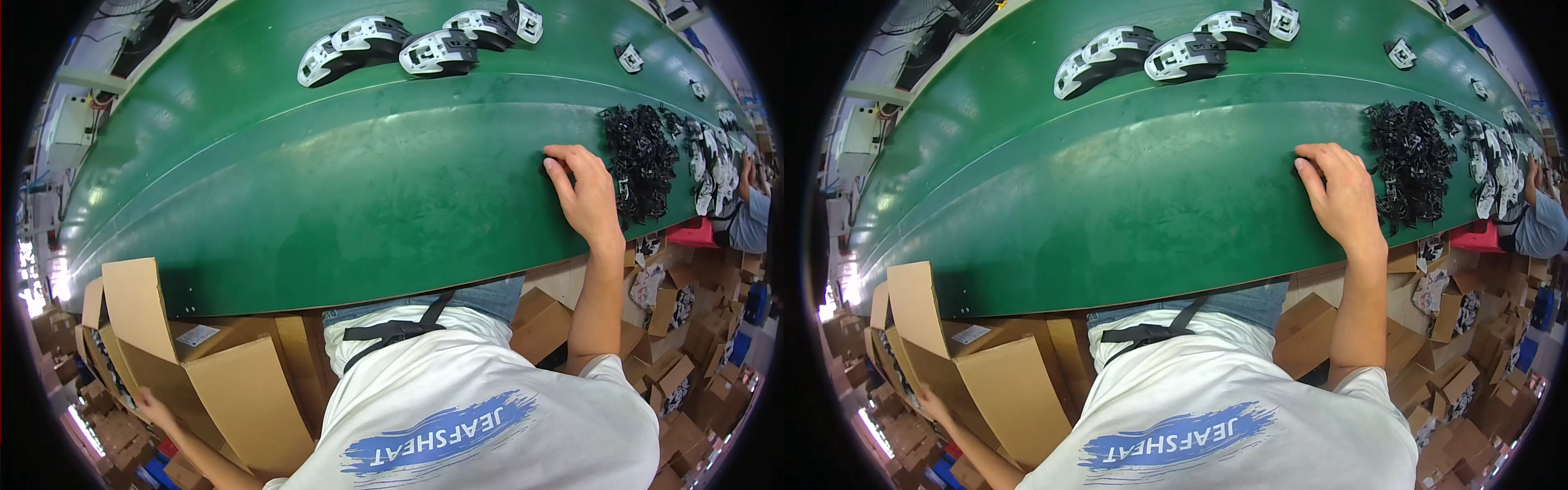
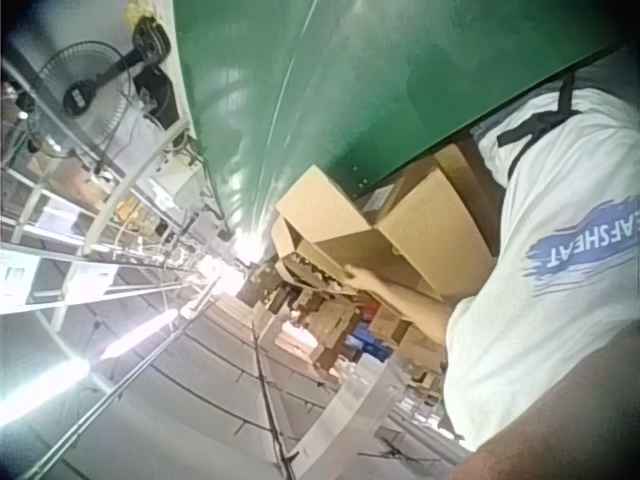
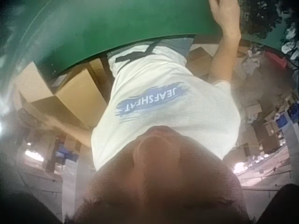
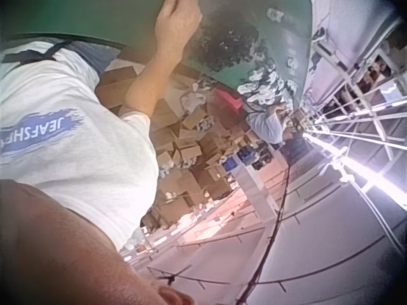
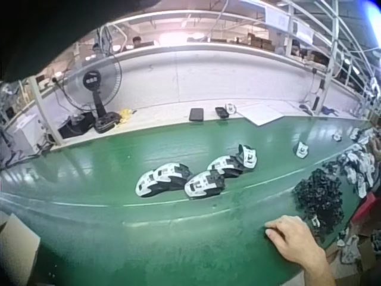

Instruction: The person assembles computer mouse casings by taking mouse shells from a box, inserting small black plastic components into each shell by hand, and placing the assembled shells onto a conveyor.

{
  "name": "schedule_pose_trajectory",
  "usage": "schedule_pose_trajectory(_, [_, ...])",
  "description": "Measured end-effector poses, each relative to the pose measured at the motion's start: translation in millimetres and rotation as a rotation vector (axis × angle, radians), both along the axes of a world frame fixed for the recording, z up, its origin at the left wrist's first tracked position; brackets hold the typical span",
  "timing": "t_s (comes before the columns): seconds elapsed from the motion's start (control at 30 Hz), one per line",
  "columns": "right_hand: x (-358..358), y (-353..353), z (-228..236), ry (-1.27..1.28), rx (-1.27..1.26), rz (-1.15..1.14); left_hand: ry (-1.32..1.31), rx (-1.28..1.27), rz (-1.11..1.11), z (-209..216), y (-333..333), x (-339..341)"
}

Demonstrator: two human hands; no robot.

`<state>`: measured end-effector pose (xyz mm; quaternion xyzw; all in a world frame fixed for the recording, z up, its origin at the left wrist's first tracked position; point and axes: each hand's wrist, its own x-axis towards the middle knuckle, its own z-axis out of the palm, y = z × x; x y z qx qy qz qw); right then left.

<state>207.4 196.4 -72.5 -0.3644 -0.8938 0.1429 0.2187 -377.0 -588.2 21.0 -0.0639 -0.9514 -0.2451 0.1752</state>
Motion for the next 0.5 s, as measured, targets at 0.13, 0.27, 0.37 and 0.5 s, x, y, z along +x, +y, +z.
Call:
schedule_pose_trajectory(0.13, [-4.7, -7.2, 1.5, 0.0, 0.049, -0.045, 0.114, 0.54, -0.419, 33.4, 348.1, 45.2])
schedule_pose_trajectory(0.27, [-3.1, -9.9, -0.4, 0.084, -0.139, -0.249, -0.11, 0.006, -1.13, 10.8, 573.9, 112.8])
schedule_pose_trajectory(0.37, [-6.9, -17.4, 4.0, 0.128, -0.095, -0.208, 0.031, -0.17, -1.306, -54.7, 669.4, 114.4])
schedule_pose_trajectory(0.5, [-1.1, -32.7, 6.6, 0.138, -0.063, -0.108, -0.076, -0.406, -1.205, -101.2, 723.8, 113.0])
